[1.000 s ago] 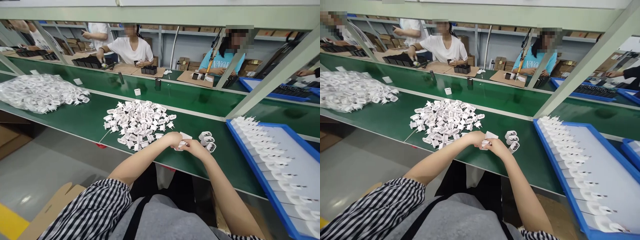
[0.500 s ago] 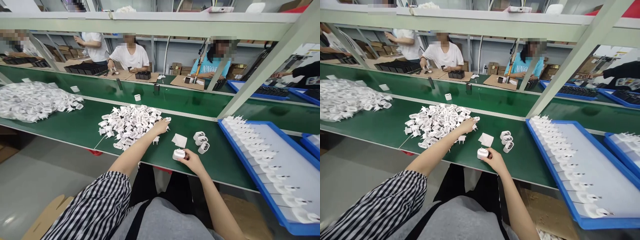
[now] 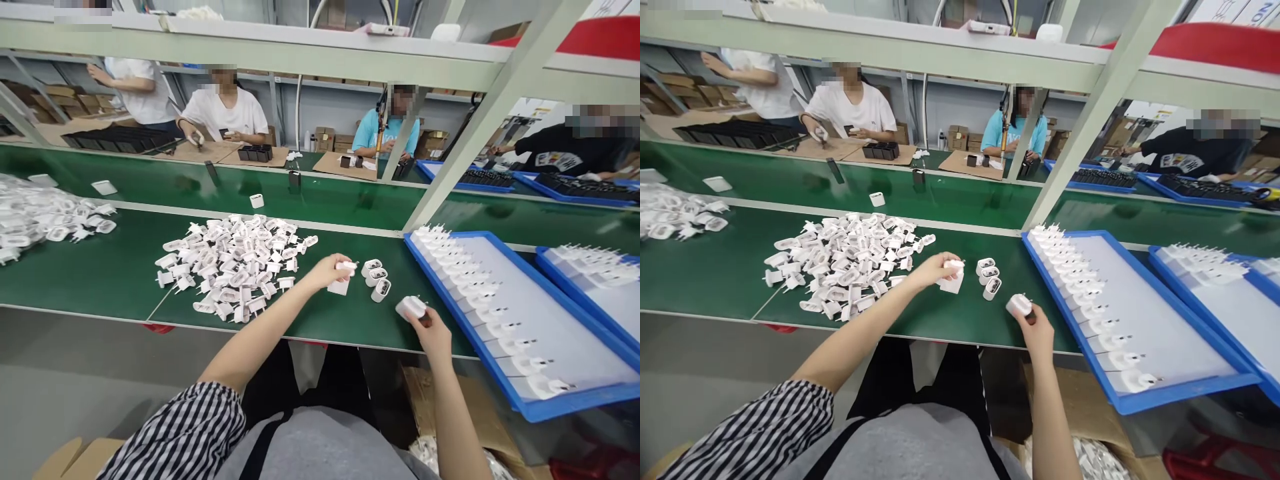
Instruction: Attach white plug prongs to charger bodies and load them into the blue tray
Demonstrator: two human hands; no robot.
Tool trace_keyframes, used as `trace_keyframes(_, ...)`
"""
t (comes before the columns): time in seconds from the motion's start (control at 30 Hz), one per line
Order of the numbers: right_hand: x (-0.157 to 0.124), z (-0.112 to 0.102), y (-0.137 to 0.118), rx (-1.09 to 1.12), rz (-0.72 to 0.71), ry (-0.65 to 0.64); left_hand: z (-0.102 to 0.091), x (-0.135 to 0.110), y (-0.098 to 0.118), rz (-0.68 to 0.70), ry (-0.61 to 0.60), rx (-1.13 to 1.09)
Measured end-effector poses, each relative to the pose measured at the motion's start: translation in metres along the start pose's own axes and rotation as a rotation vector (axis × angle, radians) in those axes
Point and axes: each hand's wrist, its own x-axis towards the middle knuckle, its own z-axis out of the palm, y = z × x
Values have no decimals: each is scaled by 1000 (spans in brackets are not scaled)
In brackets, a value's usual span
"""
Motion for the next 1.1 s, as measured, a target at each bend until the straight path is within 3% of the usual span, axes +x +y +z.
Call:
trace_keyframes(0.1, 10, -8, 3, -51, 21, 106, 27, -10, 8, -84, -106, -409)
trace_keyframes(0.2, 4, -11, -8, -12, -57, 268, 48, -17, 11, -81, -121, -514)
trace_keyframes(0.23, -1, -11, -13, 65, -103, 262, 55, -19, 11, -62, -124, -494)
trace_keyframes(0.33, -11, -6, -26, 409, -247, -38, 71, -22, 9, 33, -145, -380)
trace_keyframes(0.4, -13, -2, -30, 604, -239, -206, 79, -23, 7, 86, -129, -280)
trace_keyframes(0.6, -4, 5, -27, 1219, 130, -143, 99, -12, 2, 68, 163, 343)
trace_keyframes(0.67, -3, 5, -26, 1313, 199, -165, 105, -5, 1, 47, 237, 473)
trace_keyframes(0.8, -6, 9, -26, 1224, 159, -118, 107, 1, -2, 49, 280, 567)
trace_keyframes(0.93, -5, 14, -25, 861, -97, -24, 89, -8, -11, 183, 101, 509)
trace_keyframes(1.0, -3, 15, -27, 646, -237, -69, 80, -15, -17, 242, 11, 440)
trace_keyframes(1.1, 0, 17, -32, 408, -361, -178, 74, -21, -23, 254, -21, 343)
